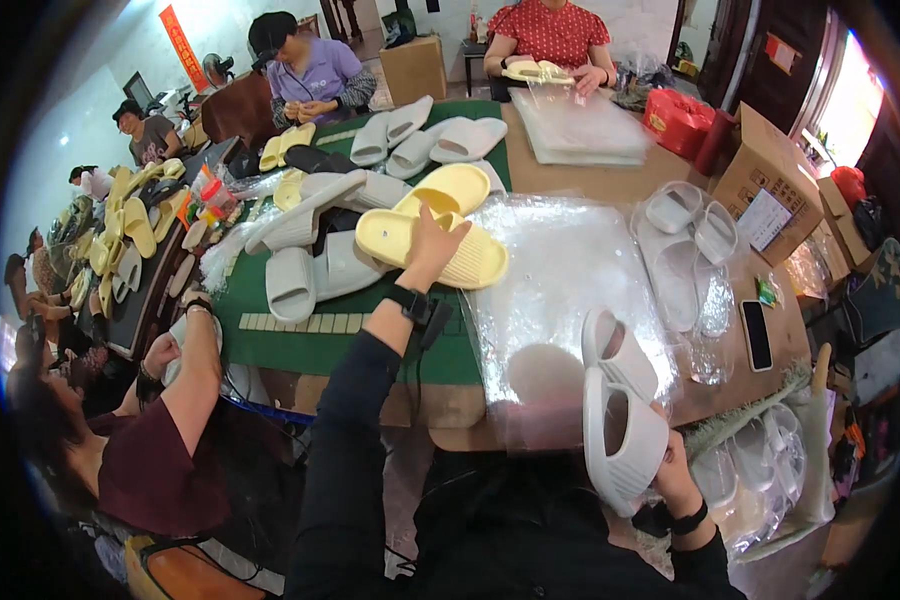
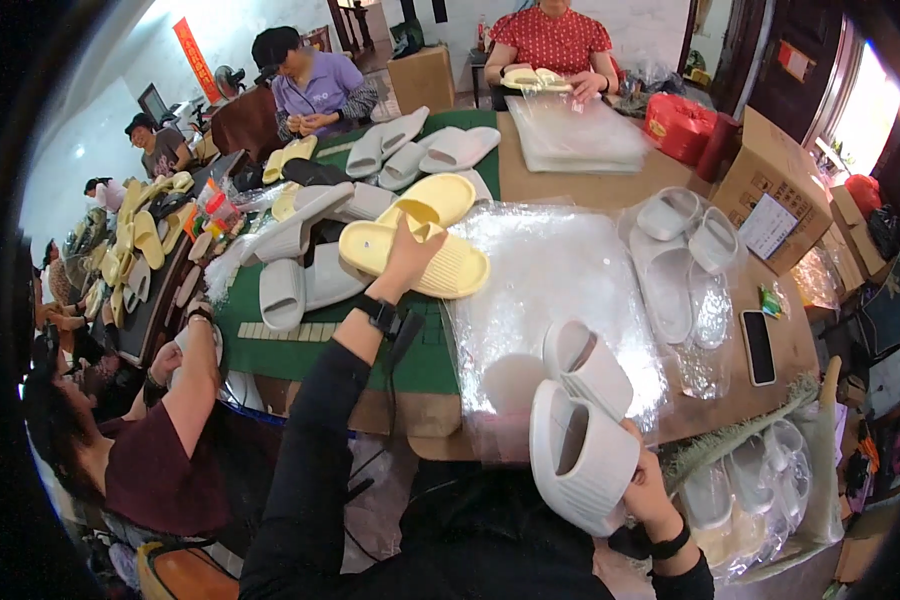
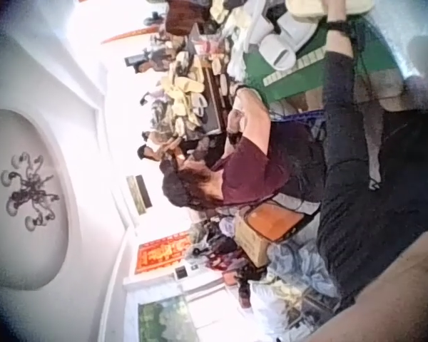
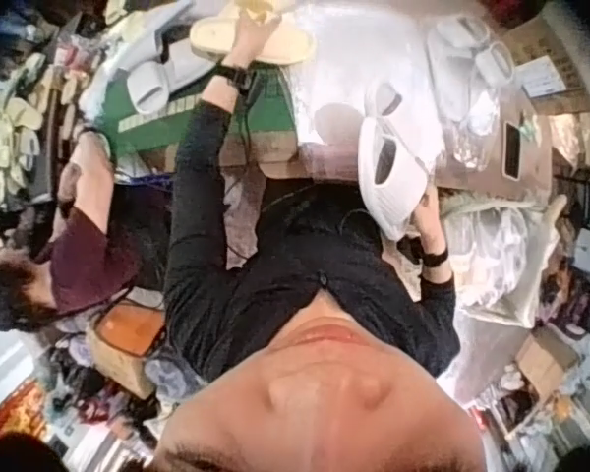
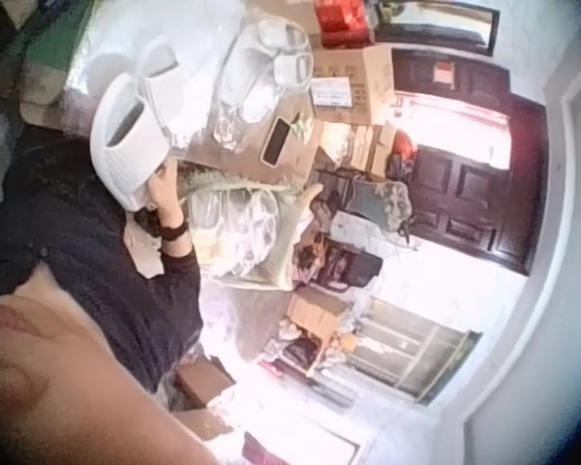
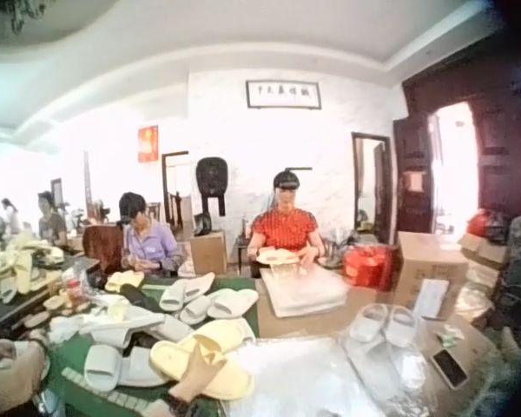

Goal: The worker is packing manufactured rubber sandals into individual plastic bags and placing them into a container.

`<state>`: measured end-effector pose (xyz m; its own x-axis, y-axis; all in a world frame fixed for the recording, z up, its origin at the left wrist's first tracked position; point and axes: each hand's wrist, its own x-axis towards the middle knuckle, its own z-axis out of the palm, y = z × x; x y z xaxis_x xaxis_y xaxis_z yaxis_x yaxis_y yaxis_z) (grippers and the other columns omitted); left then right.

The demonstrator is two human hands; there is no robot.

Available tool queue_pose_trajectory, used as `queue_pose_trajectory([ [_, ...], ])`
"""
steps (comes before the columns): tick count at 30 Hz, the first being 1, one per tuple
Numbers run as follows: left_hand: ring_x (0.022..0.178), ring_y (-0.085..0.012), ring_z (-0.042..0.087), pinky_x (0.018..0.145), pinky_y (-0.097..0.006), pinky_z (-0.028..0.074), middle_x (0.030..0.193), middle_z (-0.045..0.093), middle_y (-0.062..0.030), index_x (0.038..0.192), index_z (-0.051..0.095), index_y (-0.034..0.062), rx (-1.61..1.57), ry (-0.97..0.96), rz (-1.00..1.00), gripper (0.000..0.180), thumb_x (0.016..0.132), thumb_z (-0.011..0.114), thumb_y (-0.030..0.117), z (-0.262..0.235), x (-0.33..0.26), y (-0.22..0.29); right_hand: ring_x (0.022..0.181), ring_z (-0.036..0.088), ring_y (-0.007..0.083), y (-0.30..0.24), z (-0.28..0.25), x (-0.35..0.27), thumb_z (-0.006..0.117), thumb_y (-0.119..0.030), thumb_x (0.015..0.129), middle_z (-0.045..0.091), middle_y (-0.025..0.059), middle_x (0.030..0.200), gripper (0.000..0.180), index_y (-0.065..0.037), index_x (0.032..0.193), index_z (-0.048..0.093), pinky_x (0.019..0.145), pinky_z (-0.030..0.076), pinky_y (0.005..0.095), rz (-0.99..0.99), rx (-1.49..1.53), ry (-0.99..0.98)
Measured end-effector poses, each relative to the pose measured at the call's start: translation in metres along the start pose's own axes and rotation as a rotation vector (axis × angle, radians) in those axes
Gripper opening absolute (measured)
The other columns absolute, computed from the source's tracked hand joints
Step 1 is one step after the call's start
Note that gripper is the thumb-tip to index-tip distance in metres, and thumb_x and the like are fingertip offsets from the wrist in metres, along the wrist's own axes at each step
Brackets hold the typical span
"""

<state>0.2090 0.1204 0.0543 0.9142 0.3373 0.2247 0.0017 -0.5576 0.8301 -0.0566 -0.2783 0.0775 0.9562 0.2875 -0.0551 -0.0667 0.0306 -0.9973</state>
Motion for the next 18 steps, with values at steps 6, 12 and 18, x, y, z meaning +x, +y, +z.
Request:
queue_pose_trajectory([
  [6, 0.078, -0.0196, 0.06, 0.067, -0.034, 0.047, 0.088, 0.062, -0.013, 0.094, 0.061, -0.0019, -0.207, -0.498, 0.054, 0.029, 0.077, 0.066, 0.021, 0.018, 0.045, -0.025, 0.113, 0.047, 0.0164, 0.017, -0.004, 0.006, 0.068, -0.01, 0.075, 0.05, 0.0101, 0.126, 0.05, 0.007, 0.119, 0.052, 0.099, 0.034, 0.0302, -0.05, -0.102, 0.035],
  [12, 0.083, -0.0229, 0.06, 0.065, -0.039, 0.047, 0.091, 0.063, -0.0124, 0.103, 0.062, -0.0006, -0.552, -0.327, -0.356, 0.027, 0.077, 0.055, 0.001, 0.034, 0.049, 0.026, 0.101, 0.053, 0.0118, 0.009, -0.005, 0.014, 0.068, -0.008, 0.074, 0.056, 0.0043, 0.115, 0.054, 0.004, 0.124, 0.05, 0.091, 0.04, 0.0266, 0.01, 0.071, 0.125],
  [18, 0.076, -0.0258, 0.062, 0.064, -0.04, 0.047, 0.087, 0.064, -0.0107, 0.097, 0.065, 0.0082, -0.555, -0.178, -0.293, 0.021, 0.078, 0.055, 0.007, 0.044, 0.124, 0.084, 0.109, 0.051, 0.0184, 0.037, -0.04, 0.004, 0.063, -0.015, 0.083, 0.05, 0.0098, 0.124, 0.056, 0.001, 0.131, 0.04, 0.093, 0.041, 0.0331, 0.158, -0.097, 0.267],
])
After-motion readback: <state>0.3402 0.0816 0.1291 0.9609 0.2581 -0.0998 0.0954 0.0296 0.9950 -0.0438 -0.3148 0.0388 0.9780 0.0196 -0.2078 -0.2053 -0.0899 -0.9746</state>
